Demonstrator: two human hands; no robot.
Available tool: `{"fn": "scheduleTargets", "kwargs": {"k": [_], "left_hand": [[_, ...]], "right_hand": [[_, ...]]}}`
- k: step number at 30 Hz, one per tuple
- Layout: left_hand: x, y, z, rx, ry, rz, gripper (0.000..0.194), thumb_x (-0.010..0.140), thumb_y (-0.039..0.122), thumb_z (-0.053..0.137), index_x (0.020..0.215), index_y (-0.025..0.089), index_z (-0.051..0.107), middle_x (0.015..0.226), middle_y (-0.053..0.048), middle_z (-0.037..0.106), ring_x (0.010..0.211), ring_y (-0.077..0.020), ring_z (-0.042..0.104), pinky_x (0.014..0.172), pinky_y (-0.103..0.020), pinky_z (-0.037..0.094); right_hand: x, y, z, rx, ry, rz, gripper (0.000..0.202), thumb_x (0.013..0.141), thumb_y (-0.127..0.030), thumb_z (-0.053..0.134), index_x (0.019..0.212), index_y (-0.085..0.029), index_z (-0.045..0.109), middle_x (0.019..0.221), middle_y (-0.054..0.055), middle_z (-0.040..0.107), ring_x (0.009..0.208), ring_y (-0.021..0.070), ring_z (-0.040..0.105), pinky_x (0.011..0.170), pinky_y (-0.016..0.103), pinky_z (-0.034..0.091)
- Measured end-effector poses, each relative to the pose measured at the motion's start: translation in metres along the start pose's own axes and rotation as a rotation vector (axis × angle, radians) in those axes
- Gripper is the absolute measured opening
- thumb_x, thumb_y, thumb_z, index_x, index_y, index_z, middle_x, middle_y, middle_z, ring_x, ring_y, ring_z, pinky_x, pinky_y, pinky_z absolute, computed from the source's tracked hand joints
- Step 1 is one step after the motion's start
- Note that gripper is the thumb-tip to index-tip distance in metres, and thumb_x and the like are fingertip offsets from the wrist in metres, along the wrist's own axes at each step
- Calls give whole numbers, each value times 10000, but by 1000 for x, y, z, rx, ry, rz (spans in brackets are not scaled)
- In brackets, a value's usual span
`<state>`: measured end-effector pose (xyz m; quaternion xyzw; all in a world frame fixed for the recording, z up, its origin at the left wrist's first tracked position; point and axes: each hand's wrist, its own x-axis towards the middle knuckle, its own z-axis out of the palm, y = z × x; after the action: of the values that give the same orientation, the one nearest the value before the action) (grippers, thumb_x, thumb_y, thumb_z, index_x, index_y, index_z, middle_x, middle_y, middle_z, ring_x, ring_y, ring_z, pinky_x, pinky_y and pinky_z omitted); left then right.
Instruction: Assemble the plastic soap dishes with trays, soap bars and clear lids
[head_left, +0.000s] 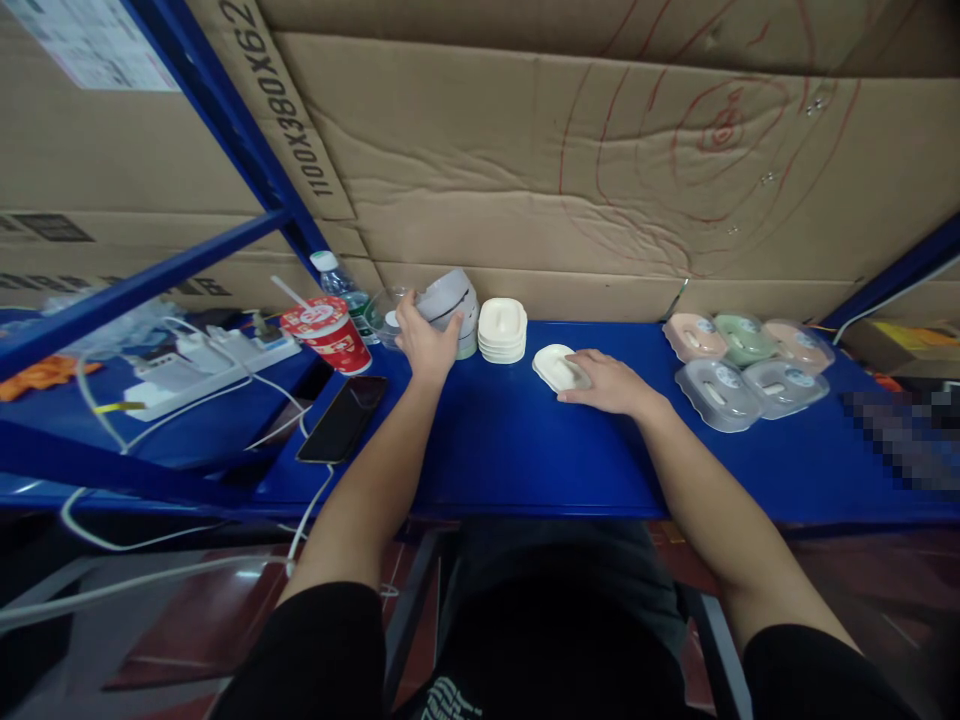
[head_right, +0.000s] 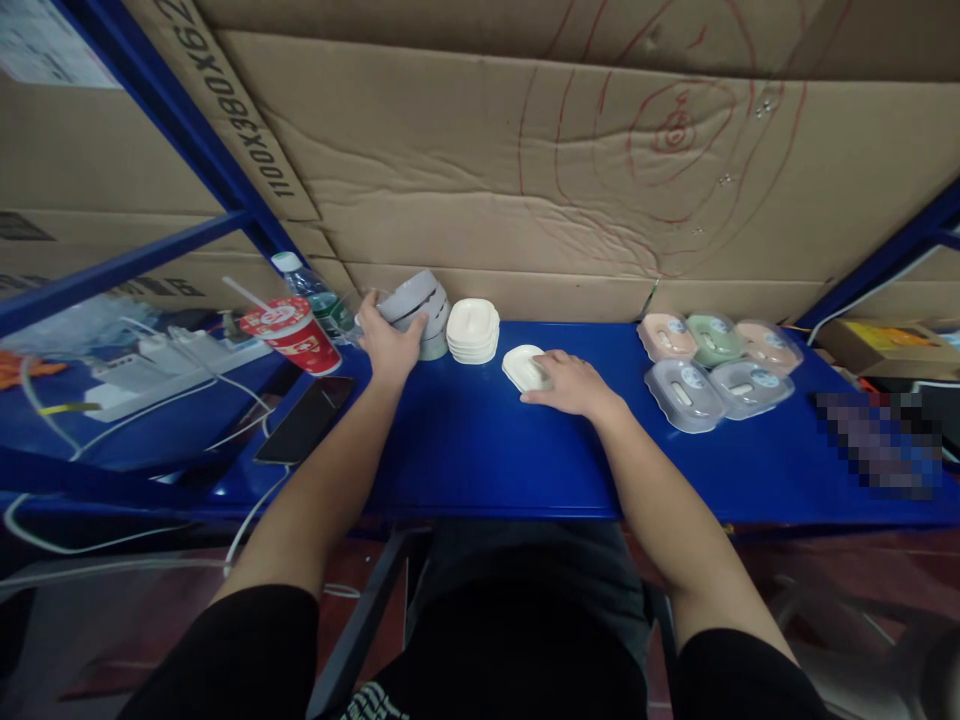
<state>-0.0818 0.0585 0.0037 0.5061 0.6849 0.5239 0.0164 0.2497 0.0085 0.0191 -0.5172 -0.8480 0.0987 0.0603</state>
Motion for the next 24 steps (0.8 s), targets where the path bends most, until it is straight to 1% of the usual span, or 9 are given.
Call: {"fn": "scheduleTargets", "kwargs": {"k": [3,6,8,10,13,15,17,20,24], "left_hand": [[2,-1,0,-45,25,38,857,800,301,820,1536,208,391,1607,-212,468,1561,-396,405,1297,-626,323],[5,-4,1,-96,49,105,799,770,230,815,1472,205,434,1554,-194,499,1548,-358,426,1323,-545,322],[7,-10,3,-115,59,156,751,763,214,811,1427,203,460,1551,-195,485,1558,-356,409,1333,-533,310],[8,-16,7,-127,65,218,702,781,234,812,1394,191,475,1584,-203,440,1577,-368,373,1336,-558,293],[9,-23,12,-154,64,297,652,843,304,810,1384,150,480,1615,-215,392,1586,-380,339,1320,-614,277],[9,-24,12,-158,57,303,720,841,322,826,1432,139,459,1614,-224,393,1588,-378,336,1324,-611,271],[8,-21,11,-146,54,268,846,794,302,860,1501,156,418,1622,-234,390,1599,-377,332,1344,-576,262],[7,-14,6,-137,48,202,959,752,284,883,1559,180,373,1658,-242,352,1624,-383,299,1358,-553,240],[6,-8,4,-138,34,166,972,753,298,890,1565,164,375,1676,-262,331,1634,-392,278,1357,-568,226]], "right_hand": [[-2,3,-1,1,-63,8,873,863,-630,785,1603,-247,524,1679,170,493,1423,422,600,1138,560,521],[-1,8,1,8,-56,14,814,814,-525,852,1549,-288,596,1697,131,491,1410,418,624,1103,567,557],[1,12,4,15,-19,13,699,794,-461,877,1450,-310,686,1665,102,540,1413,408,628,1100,565,562],[3,15,6,23,27,-1,549,792,-413,885,1318,-313,762,1591,83,623,1413,392,631,1102,551,557],[4,17,6,62,84,-49,276,824,-391,863,1084,-310,812,1390,50,762,1298,352,706,1028,498,578],[4,17,4,108,105,-75,155,866,-403,826,981,-303,801,1264,29,807,1169,317,755,956,449,583],[3,15,1,152,134,-81,147,909,-424,787,969,-291,789,1197,33,815,1088,294,765,923,423,569],[4,9,0,209,255,-69,203,946,-455,748,998,-260,773,1138,74,801,1041,291,741,924,427,548],[17,-9,1,306,540,-32,238,994,-464,677,1021,-238,746,1102,104,761,1056,300,701,971,453,537]]}}
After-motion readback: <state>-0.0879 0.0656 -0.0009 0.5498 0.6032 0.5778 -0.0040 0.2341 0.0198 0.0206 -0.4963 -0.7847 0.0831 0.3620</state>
